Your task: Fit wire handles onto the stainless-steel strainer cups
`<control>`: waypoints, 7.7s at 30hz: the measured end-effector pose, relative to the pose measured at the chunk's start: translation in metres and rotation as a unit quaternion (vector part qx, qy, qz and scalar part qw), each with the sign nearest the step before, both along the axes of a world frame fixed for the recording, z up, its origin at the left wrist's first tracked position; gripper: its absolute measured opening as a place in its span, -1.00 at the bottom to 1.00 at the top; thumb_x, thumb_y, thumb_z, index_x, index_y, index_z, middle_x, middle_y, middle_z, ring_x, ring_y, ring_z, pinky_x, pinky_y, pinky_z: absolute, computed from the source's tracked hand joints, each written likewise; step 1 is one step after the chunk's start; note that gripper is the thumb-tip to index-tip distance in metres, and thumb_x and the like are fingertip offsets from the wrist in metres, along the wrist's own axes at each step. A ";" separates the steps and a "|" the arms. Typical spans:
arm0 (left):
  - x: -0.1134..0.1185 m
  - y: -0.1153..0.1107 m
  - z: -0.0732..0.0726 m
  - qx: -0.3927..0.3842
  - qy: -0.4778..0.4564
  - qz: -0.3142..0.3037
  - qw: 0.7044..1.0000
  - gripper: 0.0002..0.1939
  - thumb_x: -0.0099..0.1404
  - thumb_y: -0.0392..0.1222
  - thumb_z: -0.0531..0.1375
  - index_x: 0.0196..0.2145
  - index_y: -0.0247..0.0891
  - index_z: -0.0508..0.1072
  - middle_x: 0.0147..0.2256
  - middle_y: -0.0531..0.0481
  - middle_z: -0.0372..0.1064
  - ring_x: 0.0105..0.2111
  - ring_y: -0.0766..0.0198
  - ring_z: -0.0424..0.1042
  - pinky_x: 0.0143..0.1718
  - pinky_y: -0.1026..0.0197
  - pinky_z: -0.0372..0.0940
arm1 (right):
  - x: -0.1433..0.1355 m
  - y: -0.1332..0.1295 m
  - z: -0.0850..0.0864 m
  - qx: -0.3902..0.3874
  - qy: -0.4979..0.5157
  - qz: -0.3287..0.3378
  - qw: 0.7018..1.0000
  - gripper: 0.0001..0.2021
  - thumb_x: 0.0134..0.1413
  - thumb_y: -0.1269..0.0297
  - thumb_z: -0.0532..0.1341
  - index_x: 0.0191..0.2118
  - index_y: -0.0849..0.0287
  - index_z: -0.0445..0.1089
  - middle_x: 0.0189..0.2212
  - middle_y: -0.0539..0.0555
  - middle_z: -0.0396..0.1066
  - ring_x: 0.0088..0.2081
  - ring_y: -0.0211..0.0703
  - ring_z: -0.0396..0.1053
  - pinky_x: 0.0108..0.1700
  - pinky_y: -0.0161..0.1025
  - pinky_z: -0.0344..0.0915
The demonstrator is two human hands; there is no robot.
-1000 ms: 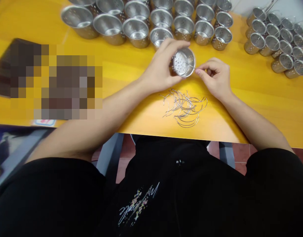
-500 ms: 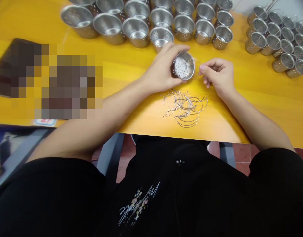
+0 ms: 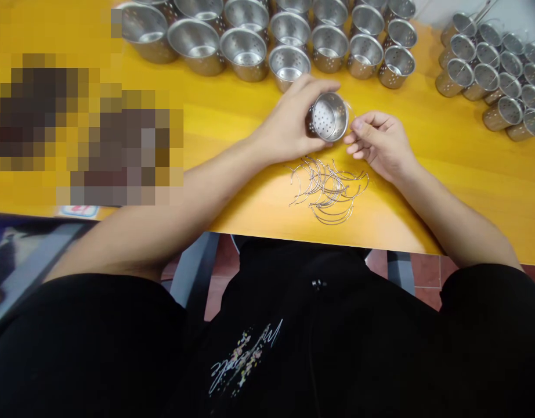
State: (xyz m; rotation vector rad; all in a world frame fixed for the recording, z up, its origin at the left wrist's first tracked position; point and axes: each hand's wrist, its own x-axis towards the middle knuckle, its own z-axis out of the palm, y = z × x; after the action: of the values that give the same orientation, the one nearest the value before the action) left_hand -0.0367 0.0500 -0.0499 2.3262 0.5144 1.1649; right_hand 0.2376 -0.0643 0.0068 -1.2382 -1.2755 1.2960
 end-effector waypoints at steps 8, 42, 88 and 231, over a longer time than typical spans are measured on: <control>0.004 -0.013 0.009 -0.038 -0.017 -0.007 0.999 0.02 0.20 0.37 0.70 0.54 0.19 0.62 0.45 -0.23 0.65 0.44 -0.56 0.61 0.55 -0.62 0.53 | -0.009 -0.004 0.004 -0.028 0.024 0.005 0.999 -0.34 0.31 -0.29 0.84 -0.11 0.04 0.51 -0.27 0.01 0.78 -0.21 -0.10 0.89 -0.28 -0.39 0.77; -0.001 -0.030 0.027 -0.072 0.008 -0.001 0.997 0.16 0.28 0.55 0.75 0.58 -0.03 0.53 0.53 -0.47 0.49 0.57 -0.60 0.52 0.42 -0.57 0.70 | -0.013 -0.013 0.001 -0.018 0.088 0.056 0.994 -0.10 0.00 -0.44 0.89 0.05 0.03 0.46 -0.12 0.03 0.80 -0.15 -0.11 0.86 -0.21 -0.34 0.76; 0.001 -0.027 0.024 -0.102 -0.022 0.059 0.993 -0.06 0.40 0.67 0.60 0.48 0.12 0.61 -0.27 0.00 0.52 -0.31 -0.09 0.54 -0.15 -0.30 0.59 | -0.011 -0.017 0.004 -0.025 0.025 0.017 0.999 -0.28 0.24 -0.33 0.81 0.10 0.00 0.48 -0.07 0.08 0.76 0.05 0.01 0.86 -0.02 -0.20 0.85; 0.010 -0.028 0.025 -0.076 0.045 0.056 0.995 -0.09 0.21 0.48 0.65 0.24 -0.04 0.43 0.09 -0.17 0.71 -0.07 -0.21 0.74 -0.03 -0.25 0.61 | -0.013 -0.001 -0.009 0.141 -0.009 0.007 0.990 -0.42 0.27 -0.25 0.72 0.03 0.07 0.59 -0.34 -0.02 0.68 -0.48 -0.25 0.59 -0.43 -0.31 0.59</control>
State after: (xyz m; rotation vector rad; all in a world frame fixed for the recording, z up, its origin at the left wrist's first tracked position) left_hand -0.0268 0.0221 -0.0246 2.2502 0.7482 1.0349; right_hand 0.2242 -0.0654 -0.0017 -1.0437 -1.4271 1.0713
